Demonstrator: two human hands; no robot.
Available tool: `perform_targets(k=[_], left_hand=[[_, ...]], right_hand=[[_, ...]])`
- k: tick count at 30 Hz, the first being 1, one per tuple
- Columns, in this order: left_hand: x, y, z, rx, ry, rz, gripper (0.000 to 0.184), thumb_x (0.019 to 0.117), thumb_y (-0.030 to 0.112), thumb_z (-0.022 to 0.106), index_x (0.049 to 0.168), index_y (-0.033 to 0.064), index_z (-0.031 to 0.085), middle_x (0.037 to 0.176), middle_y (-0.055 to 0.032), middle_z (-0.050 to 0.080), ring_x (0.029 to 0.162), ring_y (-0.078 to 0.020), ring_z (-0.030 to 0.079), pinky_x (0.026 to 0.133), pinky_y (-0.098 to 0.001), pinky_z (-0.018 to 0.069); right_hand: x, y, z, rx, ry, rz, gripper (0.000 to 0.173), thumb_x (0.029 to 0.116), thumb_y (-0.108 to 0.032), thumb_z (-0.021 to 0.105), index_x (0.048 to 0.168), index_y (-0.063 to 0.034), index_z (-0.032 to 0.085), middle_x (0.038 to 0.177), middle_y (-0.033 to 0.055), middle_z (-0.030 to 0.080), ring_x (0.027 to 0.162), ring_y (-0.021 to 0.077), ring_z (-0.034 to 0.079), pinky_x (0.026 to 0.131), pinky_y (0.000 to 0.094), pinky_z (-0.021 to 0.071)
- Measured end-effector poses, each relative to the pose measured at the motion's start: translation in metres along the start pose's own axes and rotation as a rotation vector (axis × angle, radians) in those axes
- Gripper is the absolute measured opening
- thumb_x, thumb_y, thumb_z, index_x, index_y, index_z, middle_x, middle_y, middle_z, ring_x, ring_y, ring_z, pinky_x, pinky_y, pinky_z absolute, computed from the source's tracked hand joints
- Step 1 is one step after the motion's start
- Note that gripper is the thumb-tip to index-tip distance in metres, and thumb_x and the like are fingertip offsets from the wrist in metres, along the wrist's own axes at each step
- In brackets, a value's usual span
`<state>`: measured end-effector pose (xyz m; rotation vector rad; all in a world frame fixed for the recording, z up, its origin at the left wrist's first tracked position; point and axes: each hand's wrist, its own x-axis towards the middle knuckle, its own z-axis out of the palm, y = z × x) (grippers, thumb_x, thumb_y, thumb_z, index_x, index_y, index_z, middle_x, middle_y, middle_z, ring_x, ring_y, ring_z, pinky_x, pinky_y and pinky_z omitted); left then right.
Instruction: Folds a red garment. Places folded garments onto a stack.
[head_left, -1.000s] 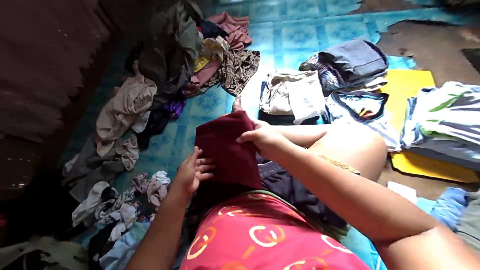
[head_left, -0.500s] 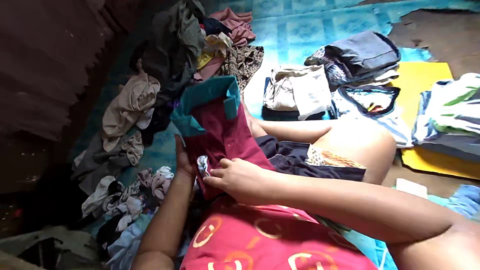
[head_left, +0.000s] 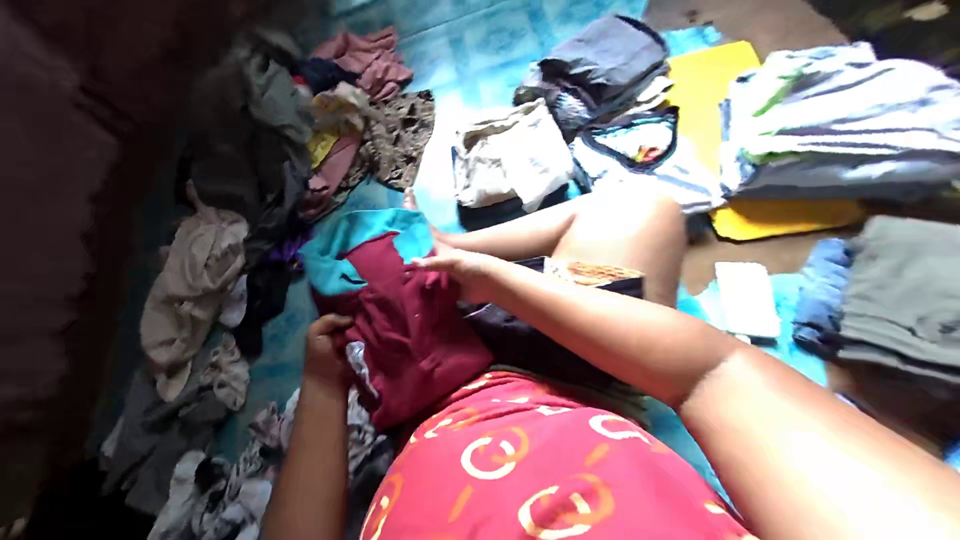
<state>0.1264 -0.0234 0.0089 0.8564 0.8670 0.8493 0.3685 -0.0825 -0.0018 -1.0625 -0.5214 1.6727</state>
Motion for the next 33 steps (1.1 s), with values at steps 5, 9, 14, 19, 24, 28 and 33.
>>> perform_targets(k=[5,9,14,19,24,28,33], left_hand=[[-0.007,0.041,0.080,0.281,-0.192,0.281,0.030,0.0833,-0.003,0.041,0.082,0.0170,0.064,0.074,0.0071,0.071,0.069,-0.0002,0.068,0.065,-0.0196,0.0584],[0.062,0.066,0.103,0.484,-1.126,0.136,0.030,0.0937,-0.002,0.050,0.111,0.0195,0.064,0.103,0.0108,0.071,0.098,-0.0003,0.067,0.088,-0.0247,0.0575],[0.046,-0.008,0.211,0.315,-1.208,-0.023,0.071,0.0872,0.036,0.078,0.150,0.0286,0.047,0.143,-0.0075,0.060,0.124,-0.0306,0.063,0.094,-0.0497,0.0594],[0.093,-0.079,0.194,0.336,-1.048,-0.204,0.062,0.0924,0.051,0.065,0.148,0.0283,0.051,0.137,-0.0051,0.065,0.115,-0.0276,0.068,0.086,-0.0481,0.0609],[0.142,-0.118,0.137,0.251,-0.727,-0.319,0.048,0.1023,0.045,0.044,0.142,0.0220,0.056,0.134,-0.0028,0.068,0.120,-0.0251,0.067,0.093,-0.0483,0.0578],[0.141,-0.113,0.135,0.236,-0.560,-0.338,0.047,0.1082,0.038,0.024,0.138,0.0187,0.056,0.129,-0.0016,0.070,0.117,-0.0232,0.068,0.092,-0.0452,0.0589],[0.131,-0.114,0.137,0.313,-0.485,-0.349,0.047,0.1070,0.033,0.020,0.134,0.0178,0.056,0.121,-0.0008,0.072,0.110,-0.0207,0.071,0.087,-0.0423,0.0596]], right_hand=[[-0.044,-0.013,-0.014,0.165,-0.155,-0.364,0.026,0.0917,-0.014,0.066,0.116,-0.0111,0.059,0.086,-0.0011,0.069,0.072,0.0055,0.067,0.065,0.0248,0.0581],[-0.114,-0.055,-0.043,0.125,0.040,-0.644,0.045,0.0790,0.017,0.067,0.121,0.0036,0.057,0.097,0.0097,0.069,0.087,0.0127,0.067,0.079,0.0328,0.0587],[-0.281,-0.079,-0.134,-0.106,0.318,-0.966,0.040,0.0712,0.003,0.071,0.107,-0.0106,0.062,0.090,-0.0048,0.073,0.081,0.0025,0.069,0.072,0.0239,0.0598],[-0.490,-0.041,-0.185,-0.286,1.035,-0.904,0.025,0.0846,-0.006,0.058,0.094,-0.0273,0.068,0.083,-0.0146,0.072,0.075,-0.0051,0.065,0.069,0.0160,0.0570],[-0.593,0.017,-0.236,-0.143,1.645,-0.669,0.029,0.0867,-0.002,0.047,0.083,-0.0257,0.062,0.075,-0.0162,0.069,0.068,-0.0092,0.063,0.063,0.0114,0.0531],[-0.622,0.128,-0.321,0.077,2.018,0.002,0.064,0.0913,-0.029,0.074,0.144,-0.0037,0.046,0.130,0.0156,0.061,0.116,0.0237,0.061,0.095,0.0468,0.0539],[-0.601,0.213,-0.368,0.032,2.117,0.290,0.100,0.0904,-0.048,0.075,0.161,-0.0013,0.021,0.158,0.0332,0.032,0.146,0.0482,0.033,0.115,0.0677,0.0297]])
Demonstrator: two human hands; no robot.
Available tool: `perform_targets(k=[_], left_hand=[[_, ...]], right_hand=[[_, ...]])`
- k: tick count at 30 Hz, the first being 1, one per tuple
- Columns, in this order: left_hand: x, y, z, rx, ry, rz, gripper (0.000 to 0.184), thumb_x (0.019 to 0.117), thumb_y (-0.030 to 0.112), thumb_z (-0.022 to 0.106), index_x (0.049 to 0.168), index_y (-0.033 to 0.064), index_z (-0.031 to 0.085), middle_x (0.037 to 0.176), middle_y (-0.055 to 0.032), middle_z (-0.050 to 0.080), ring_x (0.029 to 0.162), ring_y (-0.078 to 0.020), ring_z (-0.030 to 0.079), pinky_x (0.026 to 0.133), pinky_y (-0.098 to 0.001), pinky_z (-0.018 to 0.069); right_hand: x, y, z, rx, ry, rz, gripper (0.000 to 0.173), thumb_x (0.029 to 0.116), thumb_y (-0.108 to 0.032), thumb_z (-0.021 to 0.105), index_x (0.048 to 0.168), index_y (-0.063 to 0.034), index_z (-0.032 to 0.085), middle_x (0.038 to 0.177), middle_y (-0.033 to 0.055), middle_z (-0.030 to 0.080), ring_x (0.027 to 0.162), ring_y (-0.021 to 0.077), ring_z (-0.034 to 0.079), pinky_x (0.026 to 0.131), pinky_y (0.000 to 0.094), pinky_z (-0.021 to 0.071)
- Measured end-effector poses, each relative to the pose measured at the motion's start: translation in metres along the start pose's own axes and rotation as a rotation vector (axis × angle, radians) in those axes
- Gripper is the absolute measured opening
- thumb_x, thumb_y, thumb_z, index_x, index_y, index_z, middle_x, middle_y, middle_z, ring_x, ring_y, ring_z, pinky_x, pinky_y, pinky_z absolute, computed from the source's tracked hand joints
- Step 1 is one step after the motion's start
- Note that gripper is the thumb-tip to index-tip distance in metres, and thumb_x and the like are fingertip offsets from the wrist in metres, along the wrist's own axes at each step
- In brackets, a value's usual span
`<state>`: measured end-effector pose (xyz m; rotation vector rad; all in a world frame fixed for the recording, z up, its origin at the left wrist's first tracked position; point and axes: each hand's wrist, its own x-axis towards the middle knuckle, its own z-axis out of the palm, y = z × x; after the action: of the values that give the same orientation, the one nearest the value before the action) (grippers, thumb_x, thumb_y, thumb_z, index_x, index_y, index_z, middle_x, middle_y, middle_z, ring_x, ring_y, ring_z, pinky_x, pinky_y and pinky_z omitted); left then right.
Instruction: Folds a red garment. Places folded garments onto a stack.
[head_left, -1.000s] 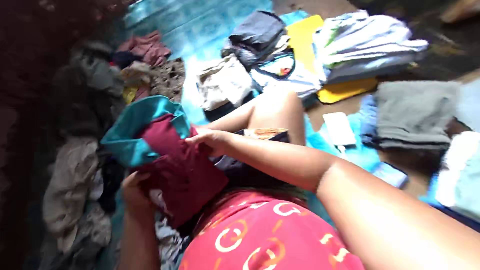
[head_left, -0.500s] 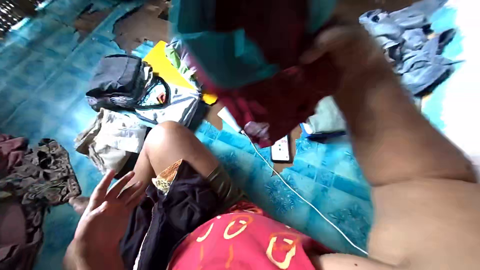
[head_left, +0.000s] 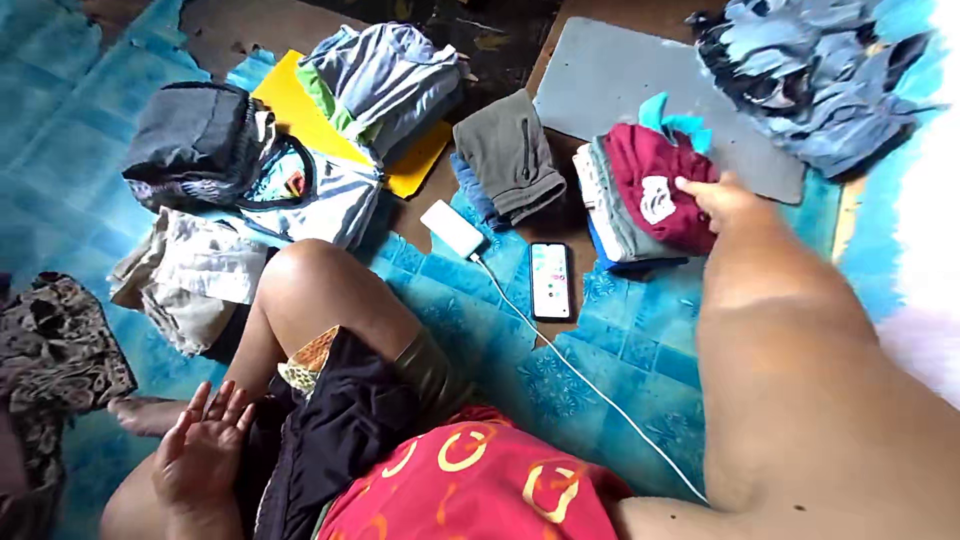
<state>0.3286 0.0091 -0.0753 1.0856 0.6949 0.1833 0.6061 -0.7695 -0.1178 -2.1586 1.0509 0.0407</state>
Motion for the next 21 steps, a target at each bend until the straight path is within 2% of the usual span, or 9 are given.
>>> perform_targets(k=[2,3,5,6,9,13,15,19,21], left_hand=[[0.001,0.000,0.007,0.031,0.045,-0.016,0.046,0.1071,0.032,0.020,0.133,0.0163,0.054,0.119,-0.0007,0.072,0.108,-0.0204,0.071,0.088,-0.0426,0.0590],[0.004,0.000,0.009,0.038,0.056,-0.026,0.045,0.1075,0.031,0.020,0.133,0.0160,0.054,0.119,-0.0008,0.072,0.108,-0.0203,0.070,0.088,-0.0428,0.0585],[0.007,-0.001,0.011,0.039,0.062,-0.035,0.044,0.1074,0.030,0.021,0.131,0.0164,0.056,0.116,-0.0012,0.073,0.105,-0.0210,0.072,0.087,-0.0436,0.0594],[0.008,-0.001,0.011,0.036,0.061,-0.038,0.043,0.1074,0.030,0.022,0.131,0.0162,0.056,0.115,-0.0018,0.073,0.105,-0.0213,0.072,0.087,-0.0436,0.0595],[0.008,-0.002,0.010,0.035,0.054,-0.036,0.043,0.1081,0.029,0.023,0.132,0.0138,0.056,0.115,-0.0037,0.073,0.103,-0.0223,0.072,0.086,-0.0431,0.0597],[0.002,-0.004,0.009,0.010,0.059,-0.014,0.040,0.1066,0.026,0.027,0.125,0.0149,0.060,0.109,-0.0024,0.075,0.098,-0.0208,0.073,0.082,-0.0403,0.0610],[0.002,-0.004,0.008,0.011,0.059,-0.016,0.038,0.1060,0.025,0.029,0.124,0.0156,0.061,0.108,-0.0020,0.075,0.096,-0.0200,0.073,0.081,-0.0397,0.0613],[0.004,-0.003,0.011,0.010,0.059,-0.026,0.036,0.1060,0.024,0.031,0.124,0.0136,0.060,0.106,-0.0036,0.075,0.093,-0.0209,0.073,0.080,-0.0405,0.0613],[0.005,-0.002,0.013,0.016,0.053,-0.037,0.036,0.1060,0.024,0.031,0.123,0.0137,0.061,0.105,-0.0034,0.075,0.092,-0.0203,0.074,0.079,-0.0396,0.0614]], right_hand=[[-0.016,-0.018,0.008,-0.193,0.036,-0.137,0.098,0.0907,-0.054,0.071,0.161,-0.0035,0.025,0.158,0.0384,0.026,0.146,0.0566,0.027,0.113,0.0746,0.0252],[-0.028,-0.032,0.009,-0.272,0.067,-0.221,0.095,0.0901,-0.055,0.071,0.159,-0.0021,0.032,0.157,0.0398,0.026,0.144,0.0600,0.026,0.111,0.0782,0.0241],[-0.046,-0.056,0.017,-0.345,0.103,-0.337,0.089,0.0871,-0.055,0.074,0.148,0.0033,0.046,0.153,0.0408,0.031,0.141,0.0615,0.030,0.107,0.0793,0.0272],[-0.052,-0.066,0.025,-0.362,0.099,-0.347,0.088,0.0856,-0.054,0.077,0.144,0.0057,0.049,0.152,0.0413,0.032,0.139,0.0614,0.032,0.106,0.0782,0.0301],[-0.051,-0.076,0.046,-0.383,0.059,-0.292,0.083,0.0862,-0.037,0.080,0.145,0.0093,0.044,0.147,0.0452,0.035,0.131,0.0635,0.041,0.100,0.0775,0.0383],[-0.043,-0.083,0.061,-0.435,0.052,-0.223,0.056,0.0941,-0.014,0.063,0.141,0.0112,0.047,0.138,0.0431,0.049,0.128,0.0602,0.049,0.097,0.0778,0.0403],[-0.049,-0.086,0.062,-0.486,0.027,-0.234,0.045,0.0971,-0.009,0.057,0.135,0.0139,0.051,0.132,0.0436,0.053,0.126,0.0610,0.050,0.096,0.0783,0.0404],[-0.057,-0.081,0.058,-0.475,-0.041,-0.371,0.029,0.0978,-0.008,0.057,0.119,0.0125,0.060,0.121,0.0428,0.059,0.118,0.0617,0.055,0.093,0.0788,0.0409],[-0.056,-0.071,0.058,-0.469,-0.100,-0.429,0.028,0.0983,-0.006,0.057,0.121,0.0103,0.061,0.118,0.0413,0.061,0.116,0.0616,0.056,0.093,0.0791,0.0408]])
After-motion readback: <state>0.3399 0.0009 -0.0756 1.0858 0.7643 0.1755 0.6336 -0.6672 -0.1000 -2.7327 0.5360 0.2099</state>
